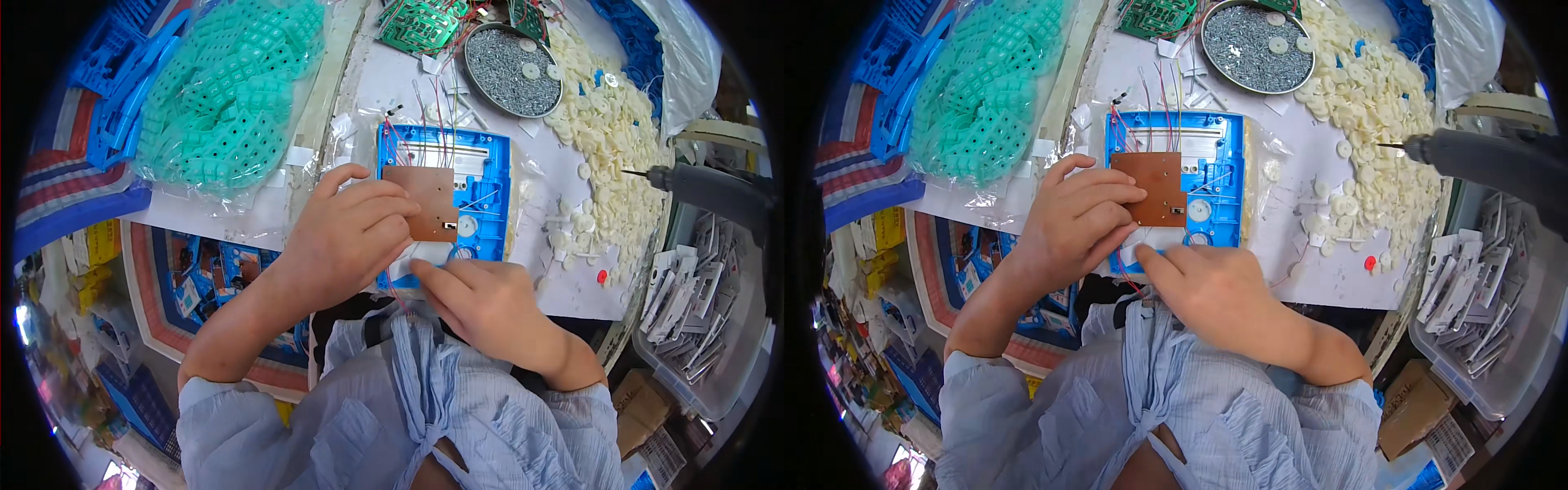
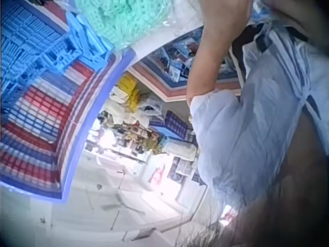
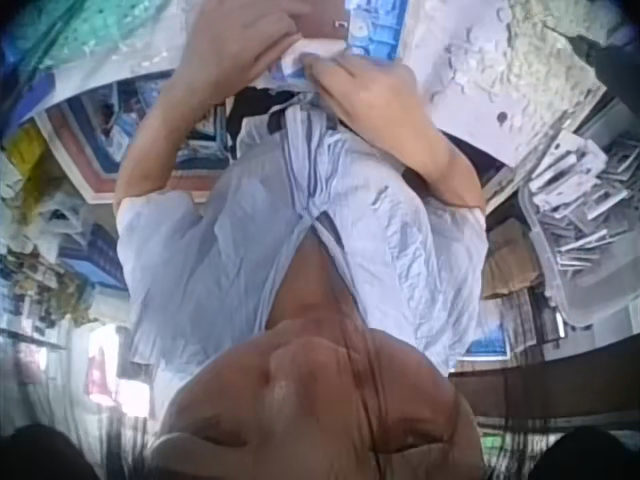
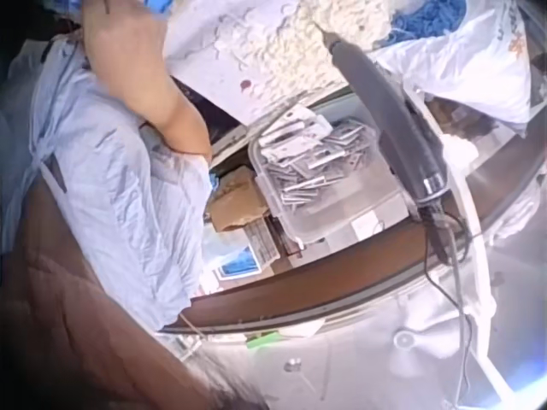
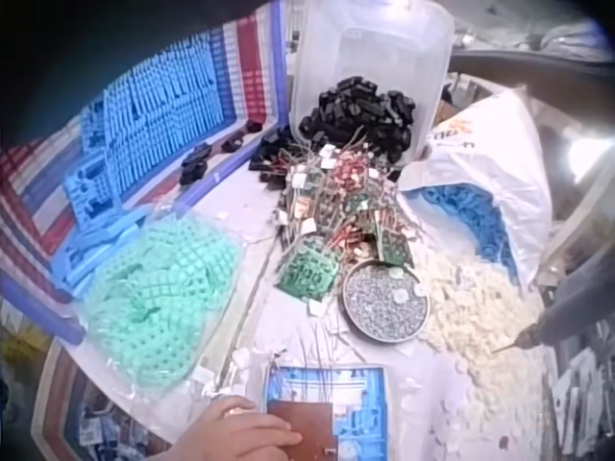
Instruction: Assembling electronic learning toys by placing silicone buttons and a circuit board into a plastic casing and securing it with an electric screwdriver.
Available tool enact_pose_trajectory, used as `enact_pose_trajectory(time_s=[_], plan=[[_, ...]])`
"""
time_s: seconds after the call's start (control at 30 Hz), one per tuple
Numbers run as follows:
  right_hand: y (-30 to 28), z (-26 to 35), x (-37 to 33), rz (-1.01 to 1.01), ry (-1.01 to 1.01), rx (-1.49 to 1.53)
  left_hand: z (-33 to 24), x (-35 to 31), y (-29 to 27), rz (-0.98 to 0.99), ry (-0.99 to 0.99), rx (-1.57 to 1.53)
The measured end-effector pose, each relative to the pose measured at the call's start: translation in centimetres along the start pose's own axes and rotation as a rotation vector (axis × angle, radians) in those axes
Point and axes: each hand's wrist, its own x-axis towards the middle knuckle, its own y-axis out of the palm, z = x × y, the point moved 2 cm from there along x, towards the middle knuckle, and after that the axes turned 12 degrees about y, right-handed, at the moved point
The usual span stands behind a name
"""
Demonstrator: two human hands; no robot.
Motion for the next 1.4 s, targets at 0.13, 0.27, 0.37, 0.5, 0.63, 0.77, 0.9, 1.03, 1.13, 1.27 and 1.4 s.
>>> enact_pose_trajectory(time_s=[0.13,0.27,0.37,0.5,0.63,0.77,0.9,1.03,1.13,1.27,1.4], plan=[[0.9,0.4,1.4,0.077,0.05,-0.152,0.1,-0.2,0.0,0.001,-0.007,0.004],[0.9,0.0,2.0,0.066,-0.023,-0.13,0.1,-0.4,0.2,-0.008,-0.017,-0.003],[0.7,-0.3,1.7,0.05,-0.035,-0.133,0.0,-0.4,0.5,0.005,-0.013,-0.021],[-0.7,-0.7,1.5,0.037,-0.039,-0.135,-0.3,-0.3,0.7,0.006,0.015,0.041],[-1.2,-1.4,1.0,0.065,-0.126,-0.178,-0.4,-1.0,1.6,-0.025,0.042,0.109],[-1.2,-1.8,1.0,0.055,-0.16,-0.192,-0.8,-1.2,1.4,-0.02,0.013,0.12],[-1.1,-2.2,0.9,0.027,-0.204,-0.155,-0.8,-1.3,1.4,-0.013,0.02,0.143],[-1.3,-2.2,0.7,-0.008,-0.198,-0.094,-0.9,-1.2,1.4,0.0,0.005,0.154],[-0.9,-2.1,0.7,-0.007,-0.18,-0.065,-1.5,-0.6,0.8,0.065,-0.012,0.196],[-1.8,-1.6,1.0,-0.047,-0.141,-0.005,-2.2,0.0,0.4,0.11,0.026,0.29],[-1.9,-1.5,0.5,0.003,0.011,-0.138,-2.0,0.5,-0.2,0.162,0.055,0.298]])
